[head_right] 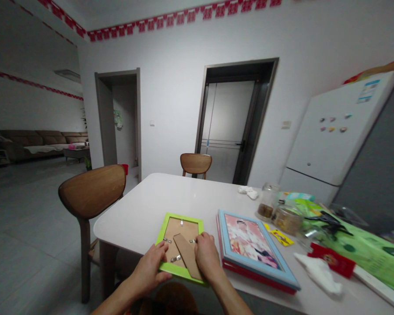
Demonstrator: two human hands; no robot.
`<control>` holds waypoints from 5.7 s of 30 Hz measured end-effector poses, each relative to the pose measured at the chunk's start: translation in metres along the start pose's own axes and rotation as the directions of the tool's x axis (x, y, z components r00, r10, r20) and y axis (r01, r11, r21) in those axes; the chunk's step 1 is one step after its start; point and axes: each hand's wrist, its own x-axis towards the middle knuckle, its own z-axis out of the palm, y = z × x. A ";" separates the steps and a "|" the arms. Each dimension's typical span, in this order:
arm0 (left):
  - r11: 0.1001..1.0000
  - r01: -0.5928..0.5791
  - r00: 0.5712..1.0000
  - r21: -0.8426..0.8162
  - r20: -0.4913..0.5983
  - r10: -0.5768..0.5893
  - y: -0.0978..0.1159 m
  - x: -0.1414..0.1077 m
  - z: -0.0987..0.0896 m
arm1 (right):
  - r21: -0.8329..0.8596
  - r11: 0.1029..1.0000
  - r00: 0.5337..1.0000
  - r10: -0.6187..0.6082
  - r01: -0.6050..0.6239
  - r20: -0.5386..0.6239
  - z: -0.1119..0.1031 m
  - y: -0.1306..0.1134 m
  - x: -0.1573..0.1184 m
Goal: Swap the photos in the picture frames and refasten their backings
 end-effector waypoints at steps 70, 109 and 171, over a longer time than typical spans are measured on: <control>1.000 0.014 1.000 -0.013 0.014 -0.014 0.007 -0.001 0.001 | 0.004 0.997 0.996 0.076 -0.076 0.044 0.016 -0.031 0.030; 0.585 0.235 0.736 -0.776 -0.251 -0.628 -0.096 0.011 -0.055 | -0.100 0.993 0.993 0.077 -0.068 0.093 -0.005 0.004 -0.016; 0.991 0.045 0.992 0.125 -0.120 -0.030 -0.013 -0.010 -0.029 | -0.057 0.994 0.993 0.102 -0.098 0.063 0.009 0.011 -0.014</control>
